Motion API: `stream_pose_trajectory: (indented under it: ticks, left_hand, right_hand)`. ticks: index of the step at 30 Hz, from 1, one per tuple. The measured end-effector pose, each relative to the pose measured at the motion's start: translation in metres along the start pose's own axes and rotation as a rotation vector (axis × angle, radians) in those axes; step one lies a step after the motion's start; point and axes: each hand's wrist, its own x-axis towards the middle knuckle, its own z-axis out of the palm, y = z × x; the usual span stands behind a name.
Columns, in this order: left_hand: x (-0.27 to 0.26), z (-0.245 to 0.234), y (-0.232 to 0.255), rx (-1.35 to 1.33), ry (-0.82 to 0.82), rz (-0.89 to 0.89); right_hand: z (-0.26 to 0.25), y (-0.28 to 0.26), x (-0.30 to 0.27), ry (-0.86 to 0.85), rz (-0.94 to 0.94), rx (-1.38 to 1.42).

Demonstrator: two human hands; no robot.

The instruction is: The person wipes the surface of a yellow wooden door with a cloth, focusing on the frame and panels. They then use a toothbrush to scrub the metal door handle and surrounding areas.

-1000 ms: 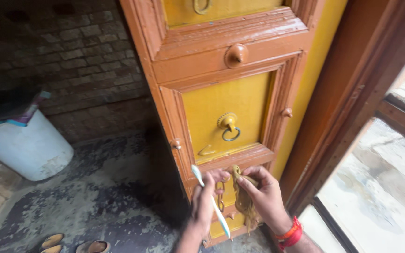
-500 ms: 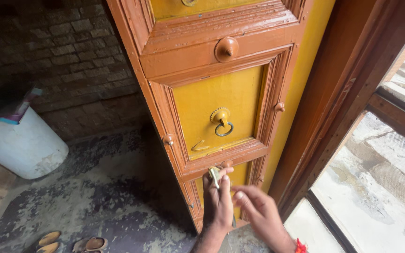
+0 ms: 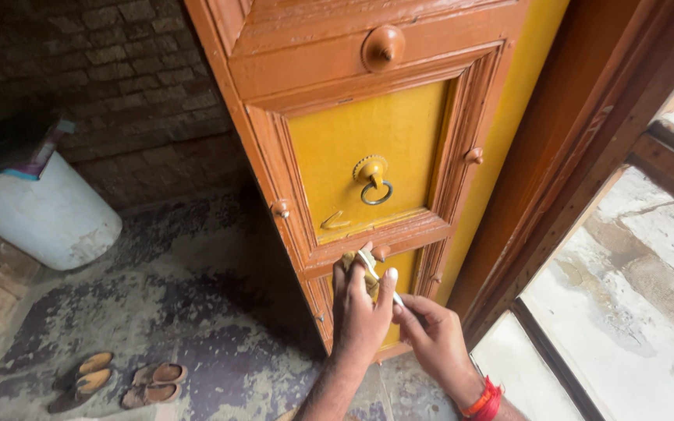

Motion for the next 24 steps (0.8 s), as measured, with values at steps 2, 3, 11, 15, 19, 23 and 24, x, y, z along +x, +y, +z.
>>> stream_pose_trajectory:
  ticks: [2, 3, 11, 15, 19, 23, 24]
  left_hand:
    - [0.000, 0.001, -0.004, -0.085, 0.028, 0.091]
    - [0.001, 0.001, -0.007, -0.125, 0.042, 0.139]
    - [-0.001, 0.004, -0.038, -0.792, -0.109, -0.018]
    - [-0.006, 0.005, -0.031, -0.695, 0.008, 0.029]
    - [-0.010, 0.002, -0.029, -0.662, -0.014, -0.024]
    - [-0.013, 0.006, -0.043, -0.617, -0.055, -0.072]
    - [-0.014, 0.007, -0.046, -0.657, -0.082, -0.108]
  right_hand:
    - [0.002, -0.005, 0.000, -0.050, 0.000, 0.063]
    - [0.003, -0.005, 0.001, -0.074, -0.001, 0.097]
    - [0.001, 0.011, 0.002, -0.250, 0.160, 0.427]
    - [0.002, 0.011, -0.003, -0.219, 0.185, 0.328]
    - [0.003, 0.005, -0.012, -0.200, 0.226, 0.353]
    - [-0.001, 0.003, -0.019, -0.184, 0.270, 0.334]
    - [-0.001, 0.004, -0.020, -0.191, 0.258, 0.356]
